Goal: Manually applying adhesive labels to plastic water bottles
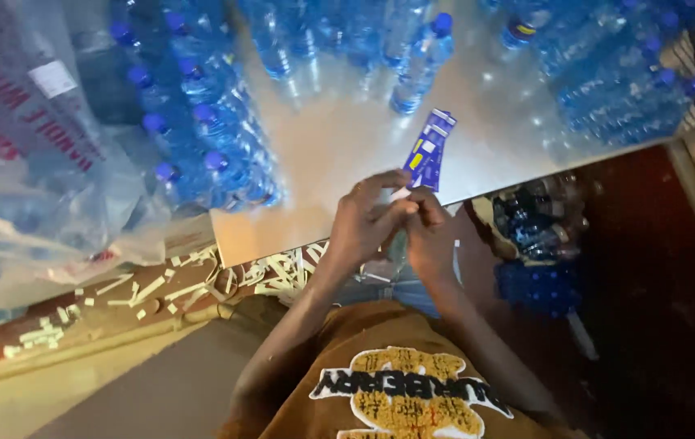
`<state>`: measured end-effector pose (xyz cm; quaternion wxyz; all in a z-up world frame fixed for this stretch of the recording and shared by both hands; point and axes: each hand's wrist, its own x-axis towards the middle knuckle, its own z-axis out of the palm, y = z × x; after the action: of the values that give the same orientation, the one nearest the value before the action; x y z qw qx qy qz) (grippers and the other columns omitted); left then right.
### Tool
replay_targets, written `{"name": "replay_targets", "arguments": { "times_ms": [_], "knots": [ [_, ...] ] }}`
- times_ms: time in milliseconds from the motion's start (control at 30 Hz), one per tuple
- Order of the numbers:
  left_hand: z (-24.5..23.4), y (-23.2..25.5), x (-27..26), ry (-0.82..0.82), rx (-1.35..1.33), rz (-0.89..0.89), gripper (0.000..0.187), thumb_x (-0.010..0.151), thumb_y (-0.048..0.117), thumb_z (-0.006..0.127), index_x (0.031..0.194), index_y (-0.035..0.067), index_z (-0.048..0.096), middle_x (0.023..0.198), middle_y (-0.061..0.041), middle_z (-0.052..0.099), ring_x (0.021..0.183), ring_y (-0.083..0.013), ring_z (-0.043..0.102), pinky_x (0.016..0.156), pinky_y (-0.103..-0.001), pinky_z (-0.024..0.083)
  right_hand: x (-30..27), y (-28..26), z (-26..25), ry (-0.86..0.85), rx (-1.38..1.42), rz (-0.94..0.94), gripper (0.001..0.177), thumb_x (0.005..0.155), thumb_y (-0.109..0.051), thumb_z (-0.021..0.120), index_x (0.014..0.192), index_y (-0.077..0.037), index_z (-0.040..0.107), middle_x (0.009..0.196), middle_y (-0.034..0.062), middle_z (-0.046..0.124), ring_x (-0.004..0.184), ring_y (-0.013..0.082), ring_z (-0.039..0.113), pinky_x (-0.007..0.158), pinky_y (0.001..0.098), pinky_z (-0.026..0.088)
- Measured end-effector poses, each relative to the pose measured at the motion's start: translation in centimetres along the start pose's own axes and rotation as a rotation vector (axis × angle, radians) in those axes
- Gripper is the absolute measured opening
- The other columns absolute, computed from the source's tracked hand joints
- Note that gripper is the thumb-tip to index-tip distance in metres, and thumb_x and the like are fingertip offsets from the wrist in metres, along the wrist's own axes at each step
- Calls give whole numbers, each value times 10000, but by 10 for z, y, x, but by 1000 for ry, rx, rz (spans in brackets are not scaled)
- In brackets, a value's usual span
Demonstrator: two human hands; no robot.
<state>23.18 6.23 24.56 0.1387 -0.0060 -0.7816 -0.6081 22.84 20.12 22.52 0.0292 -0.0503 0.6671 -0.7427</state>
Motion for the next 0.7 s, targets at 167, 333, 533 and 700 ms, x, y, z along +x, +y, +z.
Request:
{"name": "replay_targets", "arguments": {
  "times_ms": [167,333,533,700],
  "knots": [
    [-5,5,-18,180,-561,-311,300,1046,123,807,1180,70,544,1041,-140,851,853,-94,731,849,-259,578,3,28,4,-137,1,-76,104,1123,-84,723,1092,15,729,904,162,686,763,231,743,702,411,675],
    [-15,-28,-16,280,-518,-248,210,1039,158,838,1093,34,677,1024,-135,819,934,-104,671,834,-288,564,29,30,1,-222,-5,-145,117,1122,-56,718,1043,13,666,885,149,644,723,213,720,648,400,625],
    [-21,-36,-22,391,-536,-259,307,1030,104,829,1295,35,690,988,-106,797,905,-125,686,864,-270,586,42,33,7,-251,-10,-76,115,1139,-96,701,1082,4,694,869,129,660,686,184,689,657,359,595],
    [-19,-36,-26,319,-264,-221,120,1025,155,840,1122,90,812,884,-97,805,850,-170,753,833,-351,596,37,19,13,-394,-75,94,687,1102,-658,554,1406,-59,694,1034,161,745,870,214,743,698,338,604]
  ]
}}
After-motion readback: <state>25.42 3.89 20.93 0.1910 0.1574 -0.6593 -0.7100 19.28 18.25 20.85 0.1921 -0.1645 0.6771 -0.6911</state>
